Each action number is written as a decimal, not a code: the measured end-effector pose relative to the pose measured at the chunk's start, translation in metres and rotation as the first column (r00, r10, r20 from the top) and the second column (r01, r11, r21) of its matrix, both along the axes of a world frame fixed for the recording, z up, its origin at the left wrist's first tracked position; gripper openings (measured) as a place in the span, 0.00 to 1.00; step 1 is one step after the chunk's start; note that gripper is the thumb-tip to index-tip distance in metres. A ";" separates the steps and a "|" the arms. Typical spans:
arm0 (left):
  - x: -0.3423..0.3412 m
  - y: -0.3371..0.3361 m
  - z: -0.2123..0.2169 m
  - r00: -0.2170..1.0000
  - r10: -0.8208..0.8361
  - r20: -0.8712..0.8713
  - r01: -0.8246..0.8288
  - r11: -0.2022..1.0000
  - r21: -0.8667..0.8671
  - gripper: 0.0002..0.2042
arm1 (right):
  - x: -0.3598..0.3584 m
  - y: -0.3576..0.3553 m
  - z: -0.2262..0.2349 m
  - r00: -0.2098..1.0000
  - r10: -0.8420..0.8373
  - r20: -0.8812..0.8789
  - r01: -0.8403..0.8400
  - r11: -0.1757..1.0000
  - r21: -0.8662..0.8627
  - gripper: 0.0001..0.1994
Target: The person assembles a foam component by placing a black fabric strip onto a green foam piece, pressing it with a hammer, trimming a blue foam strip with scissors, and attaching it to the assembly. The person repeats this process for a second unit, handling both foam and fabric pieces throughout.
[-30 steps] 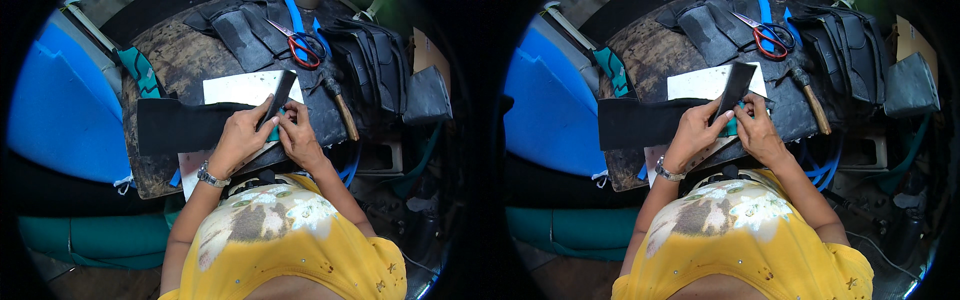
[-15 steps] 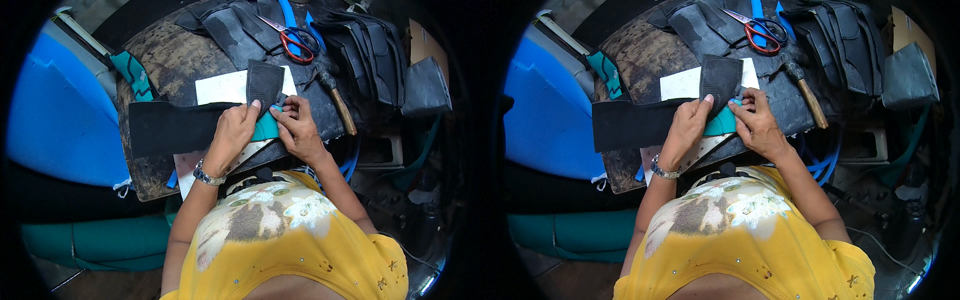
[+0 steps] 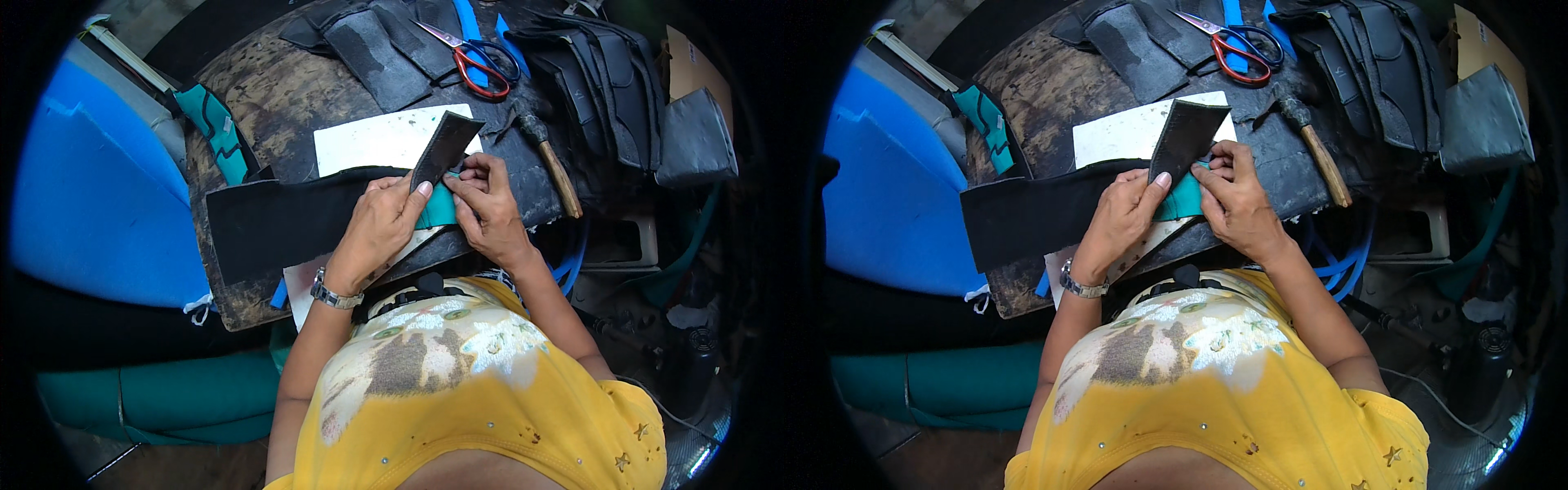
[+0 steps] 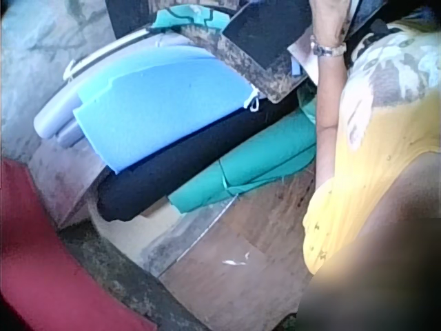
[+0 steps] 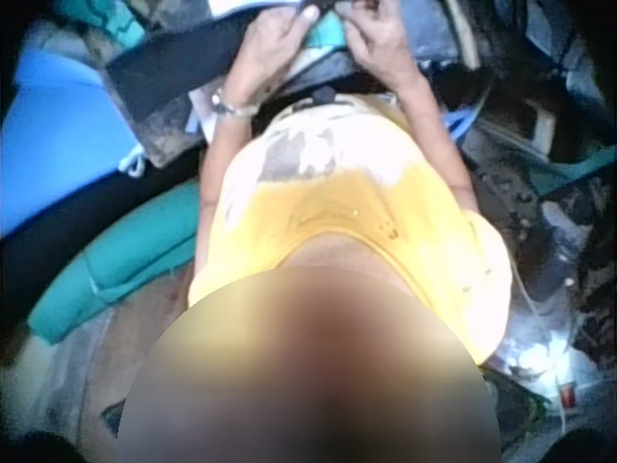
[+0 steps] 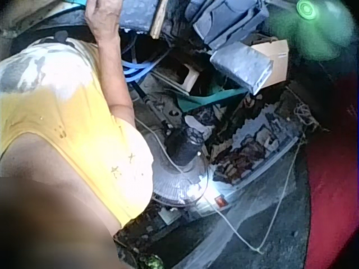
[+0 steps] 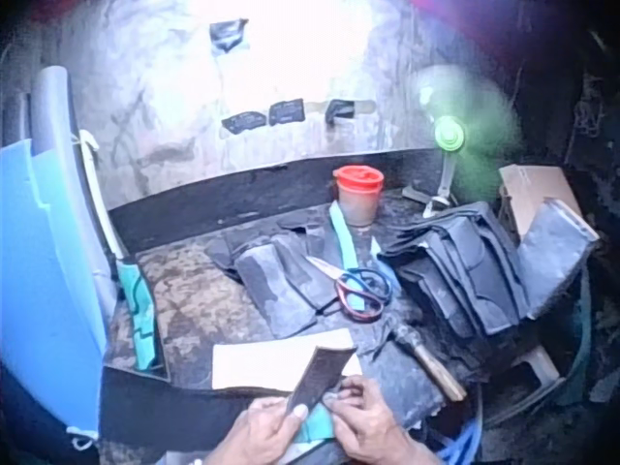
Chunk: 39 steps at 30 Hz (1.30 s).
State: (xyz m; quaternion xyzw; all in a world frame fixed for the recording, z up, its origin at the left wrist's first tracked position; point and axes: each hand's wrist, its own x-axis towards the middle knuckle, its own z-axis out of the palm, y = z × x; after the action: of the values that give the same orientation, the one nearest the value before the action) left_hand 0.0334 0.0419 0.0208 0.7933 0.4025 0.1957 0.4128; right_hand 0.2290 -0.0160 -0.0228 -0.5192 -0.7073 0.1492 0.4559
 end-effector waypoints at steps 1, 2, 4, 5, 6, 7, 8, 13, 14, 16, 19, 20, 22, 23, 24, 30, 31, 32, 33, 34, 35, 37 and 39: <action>0.000 0.000 -0.001 1.000 -0.001 -0.011 0.001 1.000 -0.013 0.19 | 0.000 -0.001 0.000 1.000 0.000 0.014 0.001 0.999 -0.034 0.14; -0.001 -0.001 -0.002 1.000 -0.022 -0.004 0.022 0.999 0.045 0.19 | 0.000 -0.002 -0.001 1.000 -0.014 0.010 0.015 0.998 -0.064 0.13; -0.001 -0.005 -0.006 0.998 -0.054 -0.024 0.057 0.988 0.140 0.20 | 0.001 -0.002 -0.002 0.998 -0.028 0.060 0.032 0.997 -0.071 0.13; 0.001 -0.008 -0.009 0.993 -0.113 0.012 0.106 0.956 0.273 0.20 | 0.004 -0.001 -0.002 0.993 -0.027 0.113 0.033 0.998 -0.050 0.14; 0.001 -0.010 -0.012 0.992 -0.126 -0.019 0.124 0.923 0.364 0.20 | 0.007 0.001 -0.001 0.990 -0.013 0.142 0.020 0.999 -0.047 0.13; 0.002 -0.013 -0.014 0.988 -0.131 -0.079 0.152 0.894 0.420 0.21 | 0.012 0.004 0.000 0.999 -0.037 -0.001 0.036 0.990 -0.139 0.13; 0.003 -0.016 -0.017 0.982 -0.132 -0.138 0.182 0.864 0.470 0.22 | 0.017 0.009 0.003 0.988 -0.112 -0.110 0.084 0.970 -0.227 0.13; 0.006 -0.027 -0.023 0.963 -0.103 -0.249 0.221 0.833 0.507 0.31 | 0.048 0.035 0.029 0.613 -0.444 -0.653 -0.217 0.701 -0.680 0.30; 0.006 -0.028 -0.023 0.962 -0.094 -0.255 0.218 0.826 0.520 0.30 | 0.049 0.039 0.035 0.767 -0.389 -0.511 -0.124 0.692 -0.711 0.28; 0.008 -0.030 -0.024 0.962 -0.070 -0.262 0.208 0.812 0.546 0.30 | 0.046 0.044 0.046 0.965 -0.169 -0.202 -0.012 0.736 -0.677 0.25; 0.009 -0.031 -0.024 0.958 -0.056 -0.282 0.212 0.799 0.562 0.29 | 0.036 0.038 0.052 0.999 -0.022 -0.043 -0.006 0.827 -0.562 0.14; 0.009 -0.032 -0.024 0.956 -0.056 -0.289 0.215 0.801 0.558 0.29 | 0.033 0.035 0.052 0.998 -0.001 -0.062 -0.031 0.857 -0.515 0.11; 0.009 -0.032 -0.024 0.951 -0.056 -0.305 0.224 0.806 0.549 0.28 | 0.031 0.030 0.050 0.998 0.024 -0.059 -0.050 0.874 -0.484 0.09; 0.008 -0.032 -0.023 0.950 -0.057 -0.307 0.225 0.806 0.547 0.28 | 0.031 0.030 0.048 0.999 0.013 -0.046 -0.034 0.866 -0.499 0.08; 0.008 -0.032 -0.022 0.948 -0.059 -0.312 0.229 0.808 0.543 0.28 | 0.030 0.029 0.046 0.999 0.021 -0.034 -0.034 0.894 -0.447 0.08; 0.013 -0.034 -0.016 0.947 -0.045 -0.318 0.208 0.840 0.501 0.27 | 0.025 0.029 0.038 0.992 -0.041 0.120 0.083 0.926 -0.369 0.08; 0.013 -0.035 -0.016 0.946 -0.034 -0.321 0.199 0.844 0.497 0.27 | 0.027 0.029 0.038 0.985 -0.040 0.166 0.099 0.924 -0.368 0.09; 0.014 -0.036 -0.015 0.943 -0.037 -0.330 0.206 0.845 0.493 0.27 | 0.030 0.027 0.037 0.980 -0.001 0.200 0.064 0.950 -0.307 0.10; 0.014 -0.036 -0.016 0.940 -0.036 -0.339 0.209 0.846 0.490 0.27 | 0.037 0.027 0.036 0.945 -0.083 0.318 0.174 0.947 -0.268 0.10; 0.014 -0.037 -0.016 0.940 -0.028 -0.339 0.204 0.845 0.495 0.27 | 0.046 0.025 0.036 0.907 -0.125 0.402 0.196 0.971 -0.140 0.10; 0.015 -0.038 -0.017 0.943 -0.027 -0.332 0.201 0.841 0.503 0.27 | 0.057 0.025 0.034 0.777 -0.316 0.544 0.358 0.933 0.032 0.11; 0.016 -0.038 -0.020 0.956 -0.006 -0.292 0.169 0.827 0.536 0.28 | 0.079 0.020 0.031 0.637 -0.392 0.664 0.575 0.815 -0.071 0.21; 0.016 -0.039 -0.023 0.965 0.002 -0.261 0.159 0.787 0.596 0.24 | 0.093 0.014 0.025 0.576 -0.369 0.729 0.668 0.727 -0.160 0.24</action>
State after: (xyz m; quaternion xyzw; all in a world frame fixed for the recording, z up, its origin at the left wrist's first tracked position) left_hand 0.0495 0.0028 -0.0021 0.9182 0.3319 0.1973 0.0880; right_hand 0.3224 -0.0019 0.0024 -0.8097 -0.5801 -0.0379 0.0798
